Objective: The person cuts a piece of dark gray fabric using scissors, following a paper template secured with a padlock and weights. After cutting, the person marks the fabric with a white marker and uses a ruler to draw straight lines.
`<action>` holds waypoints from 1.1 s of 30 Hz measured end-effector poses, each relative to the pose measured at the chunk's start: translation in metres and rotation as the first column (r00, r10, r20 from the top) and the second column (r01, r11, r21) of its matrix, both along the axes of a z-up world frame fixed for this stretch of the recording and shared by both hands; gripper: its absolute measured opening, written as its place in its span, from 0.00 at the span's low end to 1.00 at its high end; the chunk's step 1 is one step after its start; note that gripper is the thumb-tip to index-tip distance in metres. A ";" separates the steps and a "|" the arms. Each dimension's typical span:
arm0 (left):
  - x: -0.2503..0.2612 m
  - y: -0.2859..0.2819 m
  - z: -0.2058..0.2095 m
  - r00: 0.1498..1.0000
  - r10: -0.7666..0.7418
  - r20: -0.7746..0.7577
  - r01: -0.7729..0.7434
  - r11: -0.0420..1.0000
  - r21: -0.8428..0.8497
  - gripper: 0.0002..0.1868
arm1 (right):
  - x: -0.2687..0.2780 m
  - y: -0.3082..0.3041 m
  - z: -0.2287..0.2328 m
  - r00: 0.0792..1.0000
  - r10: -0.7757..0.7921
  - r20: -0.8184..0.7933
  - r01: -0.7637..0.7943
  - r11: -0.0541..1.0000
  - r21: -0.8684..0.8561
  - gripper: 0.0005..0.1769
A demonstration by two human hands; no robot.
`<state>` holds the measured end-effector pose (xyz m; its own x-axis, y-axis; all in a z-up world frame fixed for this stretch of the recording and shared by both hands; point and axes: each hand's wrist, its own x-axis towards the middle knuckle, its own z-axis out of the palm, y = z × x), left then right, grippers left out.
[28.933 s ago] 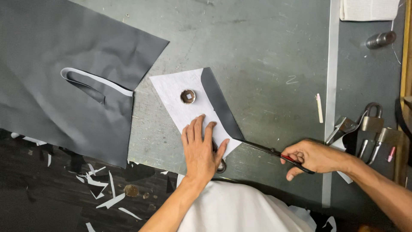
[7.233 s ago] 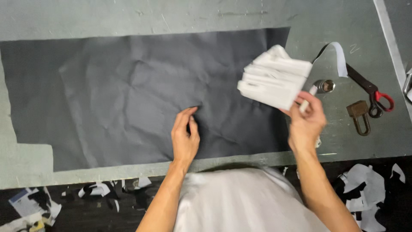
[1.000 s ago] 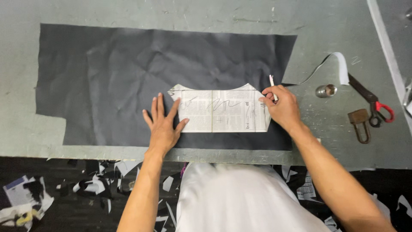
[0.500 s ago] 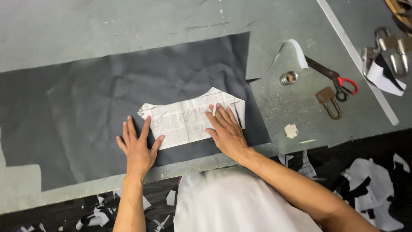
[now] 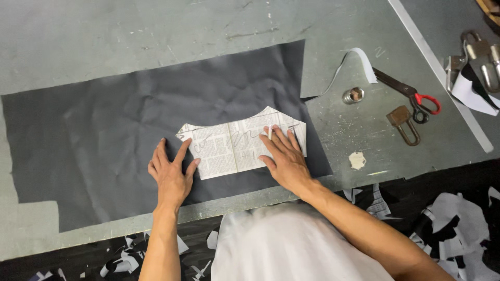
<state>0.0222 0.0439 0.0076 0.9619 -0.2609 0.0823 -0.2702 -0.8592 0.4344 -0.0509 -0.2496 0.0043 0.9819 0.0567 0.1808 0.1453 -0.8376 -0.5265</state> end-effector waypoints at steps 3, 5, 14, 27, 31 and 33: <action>0.003 0.002 0.003 1.000 -0.002 0.009 0.002 1.000 0.014 0.31 | 0.002 -0.009 0.008 0.996 -0.048 0.080 0.042 0.996 0.079 0.25; 0.003 0.001 0.002 1.000 0.009 -0.005 -0.009 1.000 0.029 0.31 | 0.002 -0.033 0.016 0.967 -0.201 0.159 0.171 0.967 0.188 0.19; 0.014 0.008 -0.005 0.997 0.033 -0.075 -0.028 0.998 0.062 0.38 | 0.014 -0.188 -0.025 0.824 -0.486 0.292 0.514 0.857 -0.025 0.30; 0.014 0.009 -0.006 0.984 0.066 -0.166 -0.060 0.997 0.037 0.49 | 0.051 -0.043 0.022 0.933 -0.307 0.186 0.232 0.911 0.340 0.22; 0.016 0.009 -0.003 0.983 0.060 -0.173 -0.056 0.998 0.030 0.49 | 0.080 0.065 0.033 0.990 0.125 -0.070 -0.074 0.865 0.496 0.27; 0.015 0.008 -0.004 0.985 0.062 -0.164 -0.061 0.998 0.013 0.49 | 0.091 0.099 0.035 0.973 0.219 0.074 -0.229 0.875 0.427 0.28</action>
<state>0.0369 0.0520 0.0032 0.9764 -0.2006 -0.0797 -0.1422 -0.8756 0.4616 0.0405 -0.1509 0.0396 0.9475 0.1862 0.2598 0.3182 -0.4728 -0.8217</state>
